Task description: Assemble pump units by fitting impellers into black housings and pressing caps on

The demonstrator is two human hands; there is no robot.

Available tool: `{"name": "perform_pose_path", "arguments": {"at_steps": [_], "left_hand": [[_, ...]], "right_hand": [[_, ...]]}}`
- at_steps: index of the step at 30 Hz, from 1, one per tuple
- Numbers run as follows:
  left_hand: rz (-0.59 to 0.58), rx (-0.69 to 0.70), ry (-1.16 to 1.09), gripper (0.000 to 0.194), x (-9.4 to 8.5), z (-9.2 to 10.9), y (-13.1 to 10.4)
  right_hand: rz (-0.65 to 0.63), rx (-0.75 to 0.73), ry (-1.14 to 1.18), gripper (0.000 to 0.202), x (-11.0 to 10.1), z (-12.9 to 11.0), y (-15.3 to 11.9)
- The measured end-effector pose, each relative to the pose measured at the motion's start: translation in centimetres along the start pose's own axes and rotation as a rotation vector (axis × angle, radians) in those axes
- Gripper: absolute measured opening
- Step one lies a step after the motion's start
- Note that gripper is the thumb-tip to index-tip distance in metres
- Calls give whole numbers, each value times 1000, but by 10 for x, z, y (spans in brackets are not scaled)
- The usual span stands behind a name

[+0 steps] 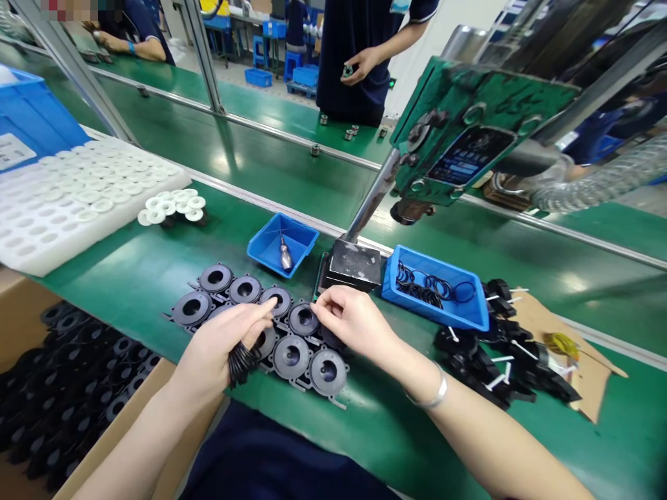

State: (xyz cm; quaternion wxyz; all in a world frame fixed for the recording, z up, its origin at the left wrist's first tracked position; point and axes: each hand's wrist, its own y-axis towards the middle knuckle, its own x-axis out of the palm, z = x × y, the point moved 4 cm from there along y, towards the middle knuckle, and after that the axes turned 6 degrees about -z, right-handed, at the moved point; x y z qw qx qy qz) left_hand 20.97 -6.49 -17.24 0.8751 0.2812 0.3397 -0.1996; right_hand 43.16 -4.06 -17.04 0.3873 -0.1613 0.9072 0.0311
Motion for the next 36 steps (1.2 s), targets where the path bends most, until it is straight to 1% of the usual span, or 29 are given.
{"name": "perform_pose_path", "arguments": {"at_steps": [2,5,7,9,12,14,18,22,24,27,29,31,33,36], "left_hand": [[-84,111,112,38,8,3,4],[-226,272,226,38,24,7,6],[-262,328,305,38,31,9,6],[-273,354,378,38,35,10,6],[-274,375,452,39,35,11,6],[-278,377,484,40,35,11,6],[-322,377,509,39,35,12,7],[-362,403,532,40,33,14,7],[-390,412,555,41,34,14,6],[-400,414,573,43,35,16,6],[-392,405,570,43,36,17,4],[-389,386,556,44,38,16,2],[-390,364,539,46,40,14,-1],[-409,345,529,49,44,10,-5]], "right_hand": [[13,-21,-140,14,3,3,2],[29,-56,-238,13,6,5,4],[37,-82,-280,13,8,5,5],[38,-115,-314,13,9,5,6],[47,-172,-348,11,9,7,7],[38,-241,-374,12,9,7,7],[-64,-415,-507,26,7,3,5],[-152,-526,-608,26,-2,-2,2],[-172,-602,-662,27,-7,-6,-2],[-158,-688,-698,31,-11,-9,-10],[-152,-695,-659,30,-10,-8,-17],[-139,-662,-572,24,-8,-5,-22],[-100,-612,-466,20,-5,-1,-27],[-23,-575,-351,21,-1,3,-31]]}}
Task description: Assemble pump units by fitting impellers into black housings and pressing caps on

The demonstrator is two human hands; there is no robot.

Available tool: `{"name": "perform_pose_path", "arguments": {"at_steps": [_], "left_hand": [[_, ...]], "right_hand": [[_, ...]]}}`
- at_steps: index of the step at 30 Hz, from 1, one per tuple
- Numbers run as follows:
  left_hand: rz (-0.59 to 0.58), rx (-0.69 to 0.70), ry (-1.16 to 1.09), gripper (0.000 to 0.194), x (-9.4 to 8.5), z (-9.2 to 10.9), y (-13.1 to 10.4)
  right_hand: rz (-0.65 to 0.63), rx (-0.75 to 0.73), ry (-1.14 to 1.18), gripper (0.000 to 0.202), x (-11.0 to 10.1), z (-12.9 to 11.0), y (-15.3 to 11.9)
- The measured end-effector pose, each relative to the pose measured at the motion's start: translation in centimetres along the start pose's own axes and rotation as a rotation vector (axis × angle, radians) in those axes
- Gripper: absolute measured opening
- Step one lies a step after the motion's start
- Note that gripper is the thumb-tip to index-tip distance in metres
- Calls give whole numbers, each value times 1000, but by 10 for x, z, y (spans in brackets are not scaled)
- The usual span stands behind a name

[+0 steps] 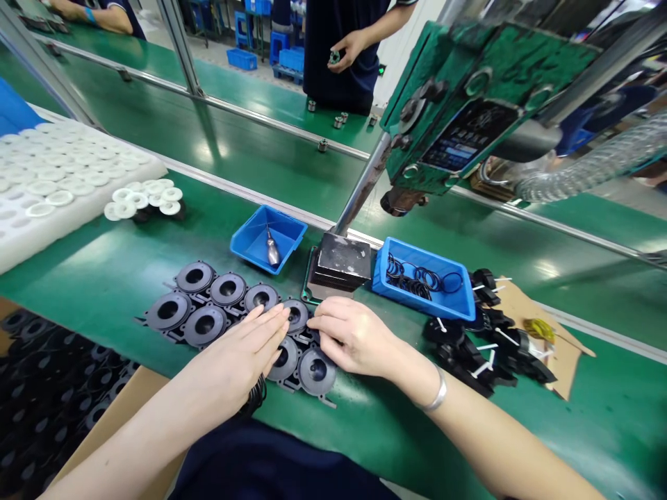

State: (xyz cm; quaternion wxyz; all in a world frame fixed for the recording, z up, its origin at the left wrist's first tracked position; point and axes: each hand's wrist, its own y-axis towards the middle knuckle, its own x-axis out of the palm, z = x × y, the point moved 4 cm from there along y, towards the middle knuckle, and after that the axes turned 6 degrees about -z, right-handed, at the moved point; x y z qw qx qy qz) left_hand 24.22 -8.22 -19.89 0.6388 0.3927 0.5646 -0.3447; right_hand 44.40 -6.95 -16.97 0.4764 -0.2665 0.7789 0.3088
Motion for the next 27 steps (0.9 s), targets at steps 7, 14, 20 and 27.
{"name": "perform_pose_path", "arguments": {"at_steps": [7,14,20,27], "left_hand": [[63,-50,-33,45,5,2,0],[303,-208,-246,33,-24,-7,3],[367,-271,-429,30,-42,2,15],[267,-215,-560,43,-27,10,16]], "right_hand": [[69,3,39,24,11,-13,0],[276,249,505,18,-17,-23,2],[-79,415,1261,31,4,-45,8],[-13,540,1418,38,11,-30,-4]]}}
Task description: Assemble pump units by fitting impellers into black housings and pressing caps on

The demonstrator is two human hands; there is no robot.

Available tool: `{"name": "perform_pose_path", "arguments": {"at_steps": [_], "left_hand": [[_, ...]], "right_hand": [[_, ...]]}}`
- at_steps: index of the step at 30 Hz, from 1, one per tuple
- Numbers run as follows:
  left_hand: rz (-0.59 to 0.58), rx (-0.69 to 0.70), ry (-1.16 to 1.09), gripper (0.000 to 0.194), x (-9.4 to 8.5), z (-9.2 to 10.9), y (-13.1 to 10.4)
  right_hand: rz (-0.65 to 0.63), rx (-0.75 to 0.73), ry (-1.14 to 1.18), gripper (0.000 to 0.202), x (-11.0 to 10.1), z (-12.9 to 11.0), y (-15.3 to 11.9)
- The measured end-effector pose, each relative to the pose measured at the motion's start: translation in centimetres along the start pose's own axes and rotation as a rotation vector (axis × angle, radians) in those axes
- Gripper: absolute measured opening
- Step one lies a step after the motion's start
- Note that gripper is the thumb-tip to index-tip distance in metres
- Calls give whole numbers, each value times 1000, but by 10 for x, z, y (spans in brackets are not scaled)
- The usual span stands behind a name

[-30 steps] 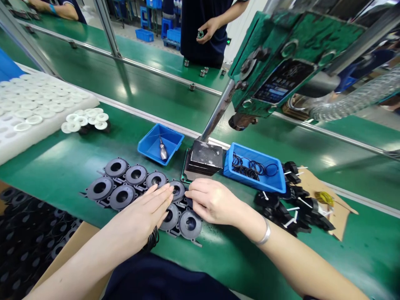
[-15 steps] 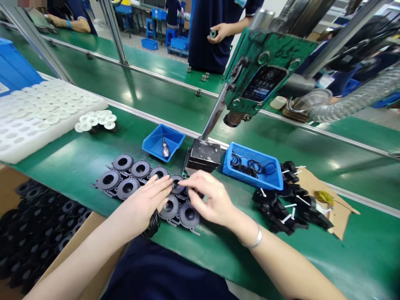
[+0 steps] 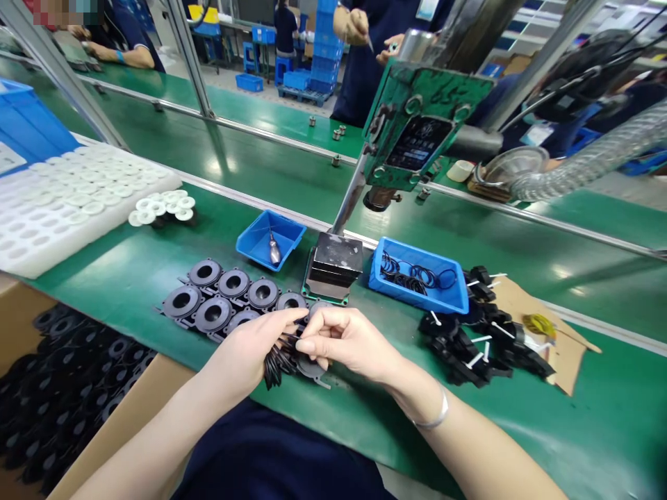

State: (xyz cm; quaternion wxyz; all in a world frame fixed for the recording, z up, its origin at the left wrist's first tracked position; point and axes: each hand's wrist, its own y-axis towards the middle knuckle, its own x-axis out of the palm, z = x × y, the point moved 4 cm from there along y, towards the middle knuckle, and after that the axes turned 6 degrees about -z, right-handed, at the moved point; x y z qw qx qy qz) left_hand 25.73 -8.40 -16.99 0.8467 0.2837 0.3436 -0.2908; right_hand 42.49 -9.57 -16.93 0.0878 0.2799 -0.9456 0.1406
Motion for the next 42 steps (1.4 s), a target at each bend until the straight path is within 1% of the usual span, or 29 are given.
{"name": "perform_pose_path", "arguments": {"at_steps": [3,5,6,7,9,11,12,14,16,18,20,23,25,29,31,34,37,39,42], "left_hand": [[-24,18,-36,50,4,1,-3],[-46,12,-83,52,3,2,-5],[-57,-4,-118,52,2,1,-6],[-56,-29,-149,52,-1,0,-7],[-1,-80,-157,47,-7,-3,-8],[59,-87,-70,41,-11,-5,-7],[60,-63,-4,39,-10,-5,-6],[-13,40,112,39,0,-2,-1],[-103,167,184,42,14,1,4],[-153,255,236,44,25,4,7],[-174,289,288,46,31,5,9],[-223,306,358,50,33,5,9],[-251,321,396,55,32,4,8],[-301,333,450,64,33,2,6],[-323,334,475,67,34,2,4],[-337,334,523,66,37,4,3],[-338,335,554,63,38,6,2],[-325,328,551,63,39,6,2],[-300,332,543,63,40,7,2]], "right_hand": [[13,6,-4,39,-4,1,-4],[97,-31,-28,40,-11,-2,-7],[174,-61,-77,40,-17,-4,-9],[260,-89,-160,38,-24,-7,-11],[404,-108,-400,34,-38,-9,-15],[467,-83,-635,30,-49,-6,-16],[477,-71,-727,28,-53,-3,-16],[491,-76,-844,24,-58,2,-13],[498,-97,-901,21,-60,6,-10],[492,-113,-923,21,-60,8,-6],[486,-123,-934,20,-60,9,-3],[489,-139,-989,15,-63,9,-2],[429,-182,-1092,9,-63,7,-3],[198,-226,-1395,27,-60,0,-6],[103,-243,-1553,31,-60,-5,-7],[-55,-324,-1733,36,-58,-13,-12],[-146,-378,-1813,34,-58,-19,-20],[-183,-398,-1815,31,-57,-21,-27],[-174,-446,-1719,29,-54,-19,-35]]}}
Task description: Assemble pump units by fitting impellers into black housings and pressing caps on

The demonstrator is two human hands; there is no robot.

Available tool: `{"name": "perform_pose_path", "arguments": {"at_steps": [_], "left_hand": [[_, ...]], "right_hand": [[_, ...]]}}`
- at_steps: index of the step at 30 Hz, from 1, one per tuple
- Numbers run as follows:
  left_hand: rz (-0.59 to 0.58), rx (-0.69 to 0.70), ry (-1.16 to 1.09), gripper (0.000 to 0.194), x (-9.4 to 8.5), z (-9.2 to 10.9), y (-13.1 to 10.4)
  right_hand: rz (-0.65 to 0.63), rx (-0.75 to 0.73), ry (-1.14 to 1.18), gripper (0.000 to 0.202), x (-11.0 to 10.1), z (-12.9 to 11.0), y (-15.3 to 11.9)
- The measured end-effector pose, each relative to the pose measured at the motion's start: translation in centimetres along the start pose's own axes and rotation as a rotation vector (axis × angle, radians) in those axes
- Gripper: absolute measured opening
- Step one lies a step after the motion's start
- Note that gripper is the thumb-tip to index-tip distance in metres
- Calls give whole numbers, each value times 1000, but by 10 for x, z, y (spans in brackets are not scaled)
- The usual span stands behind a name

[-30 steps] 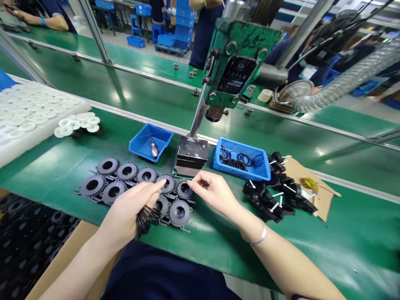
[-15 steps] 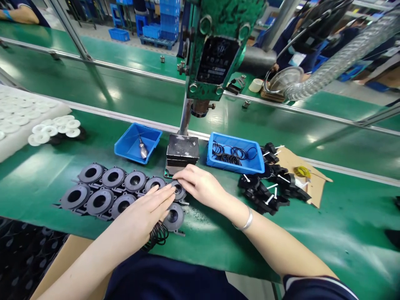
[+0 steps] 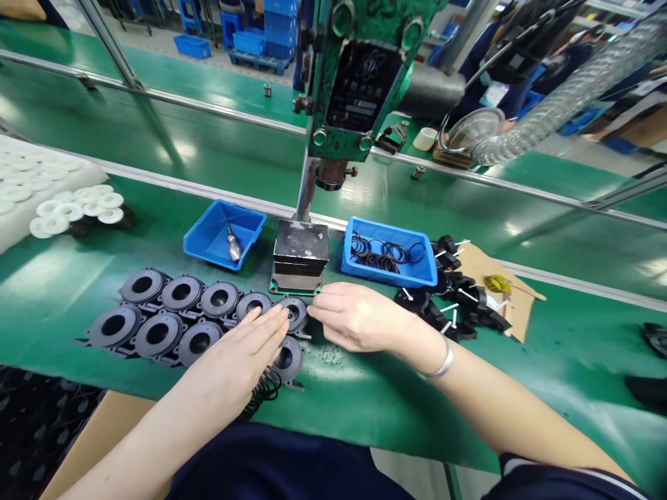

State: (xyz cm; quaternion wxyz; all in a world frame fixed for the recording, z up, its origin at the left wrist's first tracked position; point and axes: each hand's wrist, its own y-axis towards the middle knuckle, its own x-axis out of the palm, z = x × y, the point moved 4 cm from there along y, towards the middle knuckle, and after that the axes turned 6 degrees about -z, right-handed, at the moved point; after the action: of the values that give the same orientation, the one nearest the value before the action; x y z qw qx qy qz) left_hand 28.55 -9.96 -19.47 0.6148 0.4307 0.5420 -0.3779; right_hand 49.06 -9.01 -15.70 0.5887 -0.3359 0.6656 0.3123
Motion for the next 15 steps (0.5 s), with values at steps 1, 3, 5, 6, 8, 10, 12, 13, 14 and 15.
{"name": "perform_pose_path", "arguments": {"at_steps": [1,3,5,6,8,10,12,13,14,15], "left_hand": [[6,2,5,62,0,1,1],[9,9,23,60,0,2,2],[19,11,29,58,1,3,4],[28,8,22,56,1,3,4],[60,-5,-16,54,1,2,5],[108,-33,-90,50,-3,0,4],[187,-105,-192,43,-10,-3,2],[237,-156,-251,39,-15,-6,0],[284,-212,-311,35,-20,-9,-2],[328,-262,-365,32,-25,-11,-6]], "right_hand": [[43,7,46,28,2,-2,-1],[151,37,145,24,9,-6,-3],[262,66,234,23,18,-11,-5],[307,74,272,23,21,-13,-5],[383,90,350,25,21,-18,-6],[484,162,448,27,11,-19,-7],[583,301,553,24,-6,-18,-6],[590,359,613,22,-13,-20,-3],[547,387,686,18,-19,-22,4],[464,382,769,16,-22,-27,12]]}}
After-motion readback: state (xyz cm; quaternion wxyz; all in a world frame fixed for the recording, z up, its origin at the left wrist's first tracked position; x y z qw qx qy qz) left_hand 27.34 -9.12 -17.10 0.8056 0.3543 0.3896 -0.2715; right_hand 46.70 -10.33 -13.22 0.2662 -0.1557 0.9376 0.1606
